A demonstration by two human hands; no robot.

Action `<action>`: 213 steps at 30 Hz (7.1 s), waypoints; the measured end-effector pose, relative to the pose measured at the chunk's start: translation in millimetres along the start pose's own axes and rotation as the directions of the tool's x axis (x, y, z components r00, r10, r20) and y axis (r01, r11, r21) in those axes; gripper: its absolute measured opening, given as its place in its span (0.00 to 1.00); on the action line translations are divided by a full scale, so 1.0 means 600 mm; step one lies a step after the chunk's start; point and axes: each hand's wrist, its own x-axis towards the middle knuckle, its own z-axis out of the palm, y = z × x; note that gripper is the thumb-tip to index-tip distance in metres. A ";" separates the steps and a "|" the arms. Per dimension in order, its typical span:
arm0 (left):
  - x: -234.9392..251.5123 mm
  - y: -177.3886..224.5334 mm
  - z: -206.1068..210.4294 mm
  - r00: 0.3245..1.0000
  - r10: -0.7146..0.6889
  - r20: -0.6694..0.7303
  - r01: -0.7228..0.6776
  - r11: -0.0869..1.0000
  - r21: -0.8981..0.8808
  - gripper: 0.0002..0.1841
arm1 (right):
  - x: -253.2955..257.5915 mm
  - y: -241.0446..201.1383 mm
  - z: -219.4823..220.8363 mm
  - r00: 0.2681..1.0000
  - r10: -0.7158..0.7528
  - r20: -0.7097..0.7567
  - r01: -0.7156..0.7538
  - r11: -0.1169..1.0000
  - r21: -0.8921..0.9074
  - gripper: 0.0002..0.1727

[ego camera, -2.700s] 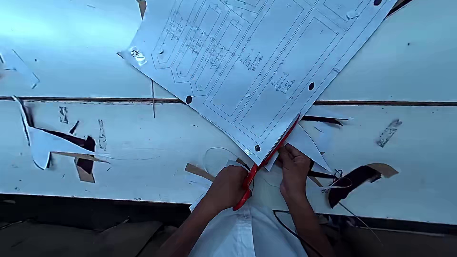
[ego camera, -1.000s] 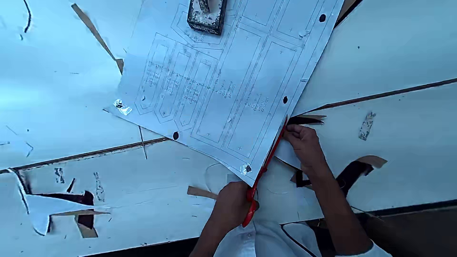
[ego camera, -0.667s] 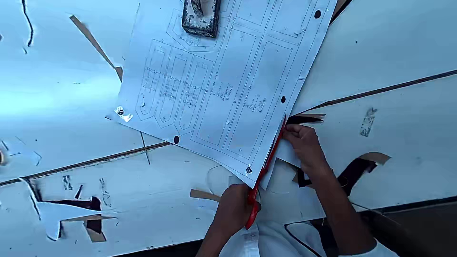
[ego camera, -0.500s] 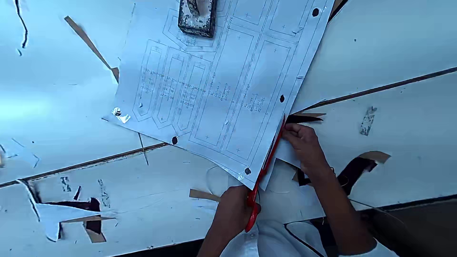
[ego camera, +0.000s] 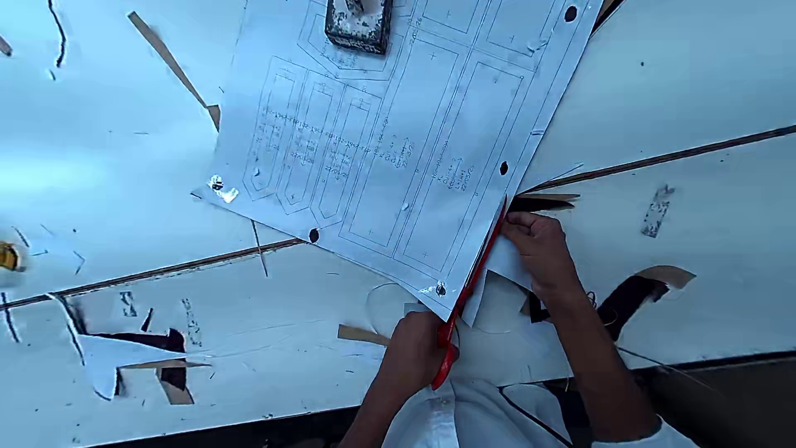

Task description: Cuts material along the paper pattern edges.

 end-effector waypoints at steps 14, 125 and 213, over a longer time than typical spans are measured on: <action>0.002 0.018 -0.013 0.999 0.027 -0.032 -0.026 1.000 0.017 0.08 | -0.002 0.001 -0.006 0.999 -0.020 0.045 0.015 0.994 0.107 0.04; 0.067 0.119 -0.081 0.995 0.099 -0.025 -0.097 0.993 0.062 0.13 | 0.071 -0.036 -0.028 0.974 -0.213 -0.076 0.213 0.977 -0.015 0.10; 0.150 0.262 -0.200 0.992 0.126 -0.001 -0.125 0.986 0.108 0.16 | 0.240 -0.137 -0.090 0.982 -0.142 -0.126 0.153 0.985 0.083 0.12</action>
